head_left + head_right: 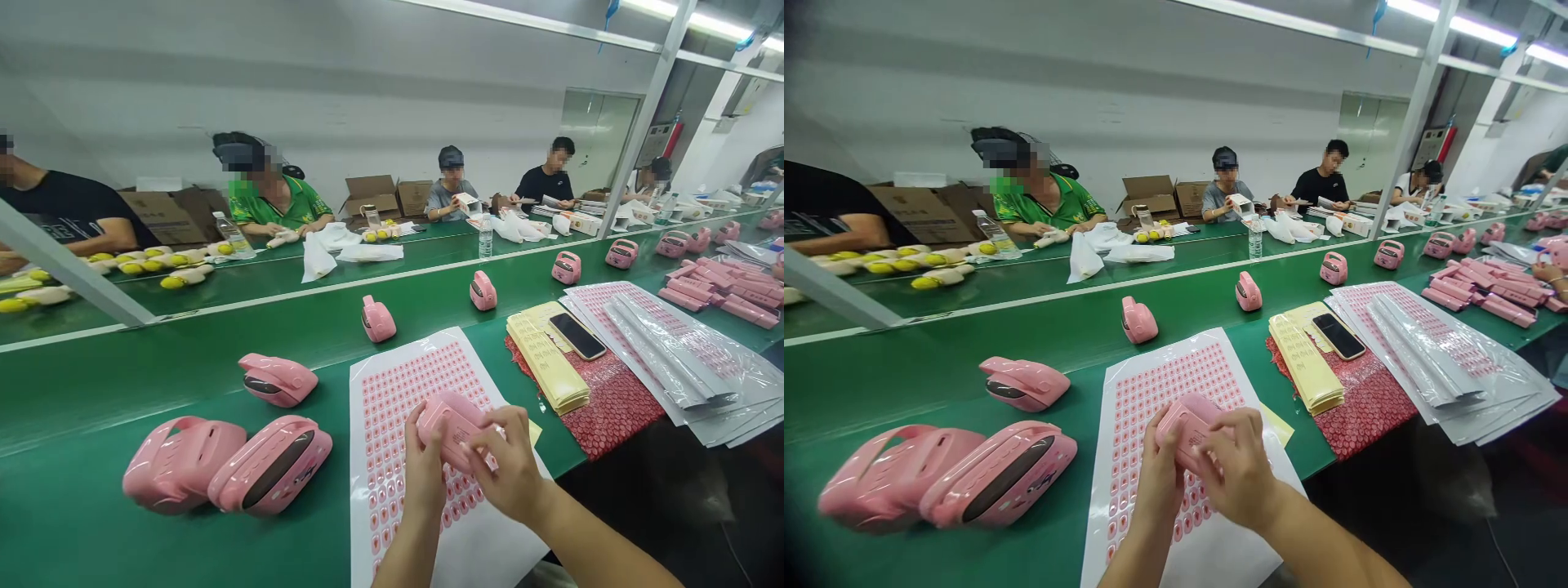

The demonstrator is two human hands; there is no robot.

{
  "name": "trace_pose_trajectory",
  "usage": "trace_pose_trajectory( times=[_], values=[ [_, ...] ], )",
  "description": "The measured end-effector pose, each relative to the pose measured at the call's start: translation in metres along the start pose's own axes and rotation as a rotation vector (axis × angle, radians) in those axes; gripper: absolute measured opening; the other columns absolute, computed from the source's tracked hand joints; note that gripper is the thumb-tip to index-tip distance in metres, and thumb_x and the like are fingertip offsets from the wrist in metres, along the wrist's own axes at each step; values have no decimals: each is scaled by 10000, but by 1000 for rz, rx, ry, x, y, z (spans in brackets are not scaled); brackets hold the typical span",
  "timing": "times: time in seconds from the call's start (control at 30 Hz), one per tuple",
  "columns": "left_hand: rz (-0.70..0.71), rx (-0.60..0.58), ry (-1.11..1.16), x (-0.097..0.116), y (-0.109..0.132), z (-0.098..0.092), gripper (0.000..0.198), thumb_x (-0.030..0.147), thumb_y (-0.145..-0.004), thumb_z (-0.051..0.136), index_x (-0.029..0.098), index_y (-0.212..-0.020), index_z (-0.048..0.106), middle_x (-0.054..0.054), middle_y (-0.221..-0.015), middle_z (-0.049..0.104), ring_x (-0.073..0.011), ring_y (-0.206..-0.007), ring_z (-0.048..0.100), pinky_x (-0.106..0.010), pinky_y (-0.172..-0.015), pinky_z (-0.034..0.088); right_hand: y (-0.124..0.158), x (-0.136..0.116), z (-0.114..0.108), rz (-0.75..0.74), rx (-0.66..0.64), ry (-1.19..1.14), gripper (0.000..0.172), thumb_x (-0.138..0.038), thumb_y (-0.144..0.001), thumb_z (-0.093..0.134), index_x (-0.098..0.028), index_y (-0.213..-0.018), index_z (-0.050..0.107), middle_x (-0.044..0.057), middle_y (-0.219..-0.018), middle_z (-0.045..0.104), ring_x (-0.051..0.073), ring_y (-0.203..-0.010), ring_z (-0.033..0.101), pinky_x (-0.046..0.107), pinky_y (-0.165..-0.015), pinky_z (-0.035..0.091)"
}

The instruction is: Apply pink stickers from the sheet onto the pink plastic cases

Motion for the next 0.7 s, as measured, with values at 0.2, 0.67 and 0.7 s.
trace_pose_trajectory(
  times=[0.2,0.67,0.7],
  values=[
    [-191,-61,251,-8,-8,-20,513,495,-719,557,204,-1138,508,-71,-970,649,-245,-937,591,-345,-784,494,-31,79,-40,428,101,187,93,-271,-740,545,-207,-693,593,74,-867,507,229,-907,484,373,-798,403],
    [-121,-49,515,-1,-6,-103,474,400,-759,551,300,-1214,458,-39,-1064,643,-262,-1021,562,-420,-836,489,-30,168,-52,659,16,514,114,-158,-666,535,-119,-769,563,149,-901,462,310,-979,401,444,-883,301],
    [-119,-20,544,1,-6,-104,484,426,-764,535,286,-1220,453,-48,-1062,641,-264,-1031,554,-424,-844,481,-27,158,-47,601,11,504,169,-170,-675,536,-114,-832,559,158,-936,461,316,-998,390,461,-888,295]
  ],
)
Point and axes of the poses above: each hand's wrist, its own y-axis away from the middle knuckle, its own z-axis out of the palm, x = y × z, the point moved 2 cm from there along -y, towards the middle knuckle
